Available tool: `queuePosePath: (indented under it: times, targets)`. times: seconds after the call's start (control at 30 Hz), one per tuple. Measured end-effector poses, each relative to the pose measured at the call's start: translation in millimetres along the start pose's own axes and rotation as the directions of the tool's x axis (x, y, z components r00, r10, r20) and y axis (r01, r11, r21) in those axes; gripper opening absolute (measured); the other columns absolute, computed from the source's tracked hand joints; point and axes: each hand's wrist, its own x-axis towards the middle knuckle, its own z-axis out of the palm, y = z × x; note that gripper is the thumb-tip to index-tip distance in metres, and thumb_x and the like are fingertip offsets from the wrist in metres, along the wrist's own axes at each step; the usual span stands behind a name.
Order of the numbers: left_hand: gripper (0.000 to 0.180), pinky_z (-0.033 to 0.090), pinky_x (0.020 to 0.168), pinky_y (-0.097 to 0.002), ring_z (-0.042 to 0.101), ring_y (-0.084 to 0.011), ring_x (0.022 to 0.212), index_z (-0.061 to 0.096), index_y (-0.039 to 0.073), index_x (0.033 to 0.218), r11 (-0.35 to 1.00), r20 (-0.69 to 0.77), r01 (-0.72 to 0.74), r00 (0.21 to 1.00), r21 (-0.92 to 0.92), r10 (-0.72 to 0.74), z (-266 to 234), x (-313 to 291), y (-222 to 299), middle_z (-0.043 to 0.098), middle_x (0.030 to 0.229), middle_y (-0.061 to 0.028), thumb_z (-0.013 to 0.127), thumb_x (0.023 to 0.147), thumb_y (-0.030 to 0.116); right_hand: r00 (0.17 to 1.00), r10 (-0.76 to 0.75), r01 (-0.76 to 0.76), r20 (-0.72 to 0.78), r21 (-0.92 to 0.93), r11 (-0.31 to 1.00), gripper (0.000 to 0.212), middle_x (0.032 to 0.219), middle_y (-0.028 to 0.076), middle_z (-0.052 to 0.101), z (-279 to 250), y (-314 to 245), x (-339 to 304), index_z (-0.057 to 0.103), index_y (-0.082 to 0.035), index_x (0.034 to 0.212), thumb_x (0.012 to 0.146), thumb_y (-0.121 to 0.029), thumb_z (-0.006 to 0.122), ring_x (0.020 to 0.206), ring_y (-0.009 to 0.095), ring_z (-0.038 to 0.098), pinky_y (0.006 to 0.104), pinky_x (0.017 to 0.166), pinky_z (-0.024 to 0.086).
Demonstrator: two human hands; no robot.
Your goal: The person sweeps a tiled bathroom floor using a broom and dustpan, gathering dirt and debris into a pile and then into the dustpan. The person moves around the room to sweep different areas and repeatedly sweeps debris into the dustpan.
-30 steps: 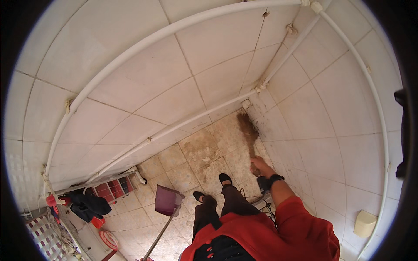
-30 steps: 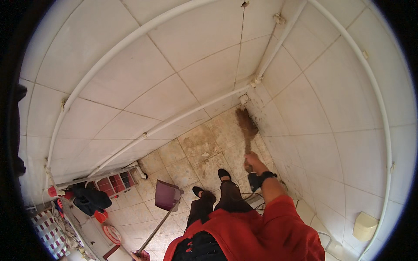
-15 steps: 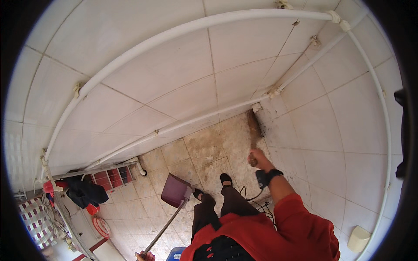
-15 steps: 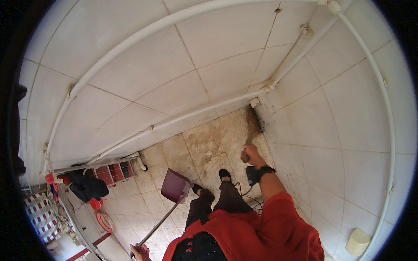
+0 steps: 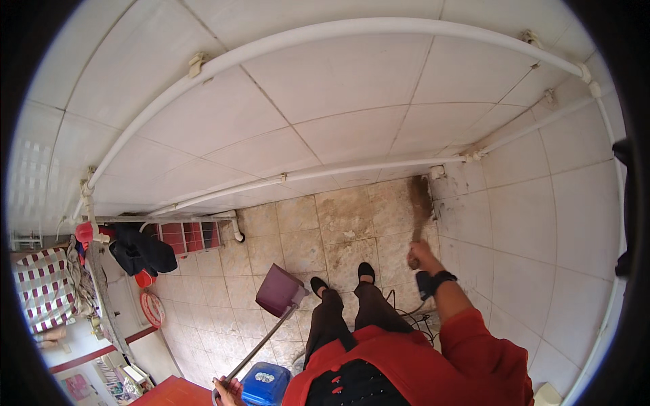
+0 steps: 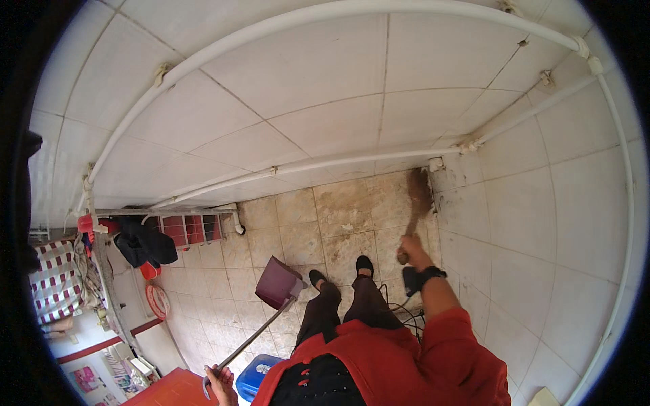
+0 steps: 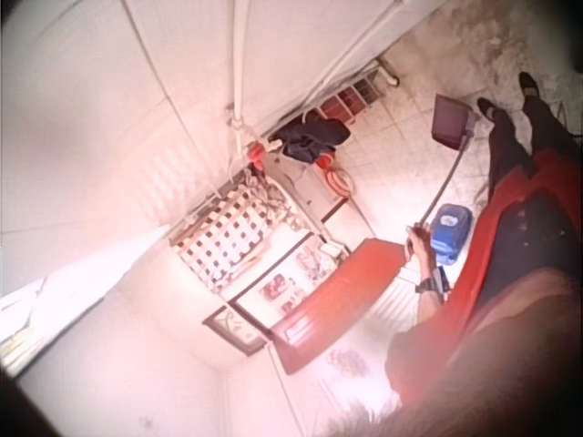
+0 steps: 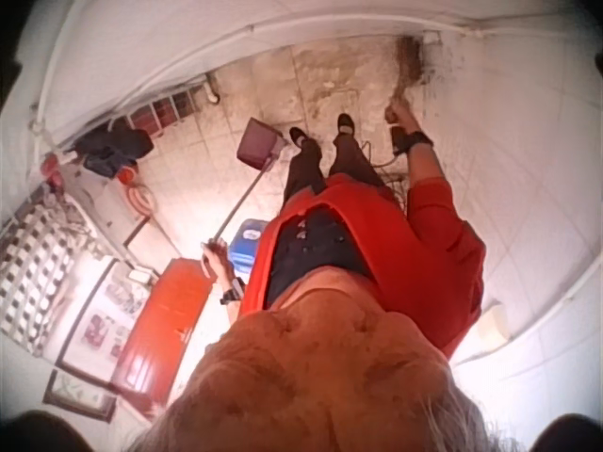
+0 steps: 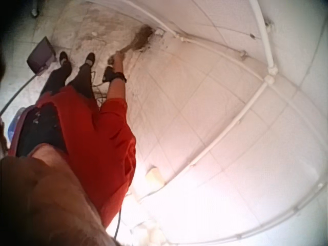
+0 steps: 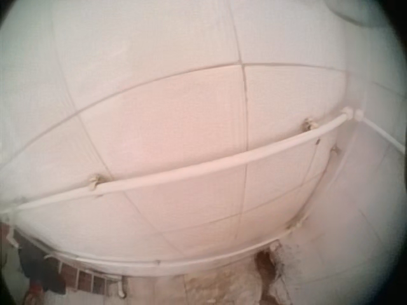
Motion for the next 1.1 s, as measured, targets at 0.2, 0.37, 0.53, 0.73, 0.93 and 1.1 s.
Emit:
queuePosePath:
  times: [0.2, 0.37, 0.53, 0.73, 0.93, 1.1]
  targets:
    - [0.067, 0.039, 0.053, -0.0251, 0.043, -0.0146, 0.055, 0.035, 0.016, 0.037, 0.892, -0.021, 0.077, 0.995, -0.445, -0.096, -4, 6, -6, 0.038, 0.048, -0.0027, 0.031, 0.097, 0.047, 0.987, 0.014, 0.008, 0.158, -0.135, 0.991, 0.060, 0.085, 0.014, 0.056, 29, 29, -47, 0.025, -0.010, 0.141, 0.088, -0.012, 0.052, 0.053, 0.025, 0.053, 0.0407, 0.047, 0.046]
    - [0.060, 0.036, 0.052, -0.0263, 0.041, -0.0131, 0.055, 0.042, 0.014, 0.046, 0.974, -0.067, -0.014, 0.998, -0.224, -0.001, -11, 34, -26, 0.036, 0.048, -0.0023, 0.034, 0.097, 0.045, 0.998, -0.001, -0.018, 0.057, 0.323, 0.946, 0.039, 0.073, 0.008, 0.051, -14, 16, -132, 0.042, -0.006, 0.120, 0.085, -0.017, 0.058, 0.052, 0.017, 0.051, 0.0316, 0.043, 0.047]
    - [0.052, 0.044, 0.060, -0.0256, 0.054, -0.0105, 0.061, 0.052, 0.016, 0.106, 0.996, -0.102, 0.069, 0.992, -0.050, -0.074, -30, 76, -45, 0.056, 0.068, 0.0001, 0.052, 0.082, 0.062, 0.952, -0.092, -0.258, 0.292, 0.926, 0.277, 0.028, 0.073, 0.008, 0.051, -9, -16, -164, 0.047, 0.002, 0.098, 0.088, -0.022, 0.058, 0.058, 0.016, 0.052, 0.0273, 0.050, 0.048]
    - [0.050, 0.044, 0.055, -0.0232, 0.053, -0.0102, 0.057, 0.054, 0.014, 0.100, 0.996, -0.080, 0.079, 0.993, -0.041, -0.083, -42, 103, -49, 0.057, 0.067, 0.0002, 0.053, 0.082, 0.061, 0.766, -0.417, -0.432, 0.489, 0.872, 0.229, 0.028, 0.070, 0.008, 0.050, 63, -53, -173, 0.047, 0.002, 0.088, 0.092, -0.025, 0.052, 0.060, 0.017, 0.052, 0.0261, 0.055, 0.049]
    - [0.036, 0.041, 0.065, -0.0313, 0.043, -0.0148, 0.070, 0.044, 0.013, 0.073, 0.987, 0.153, 0.059, 0.988, -0.147, -0.036, -61, 136, -34, 0.043, 0.070, -0.0006, 0.047, 0.093, 0.042, 0.835, -0.132, -0.373, 0.535, 0.725, 0.580, 0.022, 0.072, 0.010, 0.052, 109, -19, -237, 0.048, -0.002, 0.095, 0.090, -0.023, 0.055, 0.056, 0.015, 0.051, 0.0237, 0.048, 0.046]
    - [0.039, 0.036, 0.058, -0.0294, 0.039, -0.0148, 0.063, 0.040, 0.015, 0.069, 0.973, 0.225, 0.074, 0.974, -0.220, -0.023, -91, 166, -35, 0.040, 0.068, 0.0010, 0.049, 0.092, 0.045, 0.940, -0.166, -0.143, 0.299, 0.784, 0.604, 0.020, 0.076, 0.011, 0.052, 101, 45, -279, 0.047, -0.013, 0.102, 0.088, -0.021, 0.058, 0.056, 0.015, 0.051, 0.0230, 0.044, 0.043]
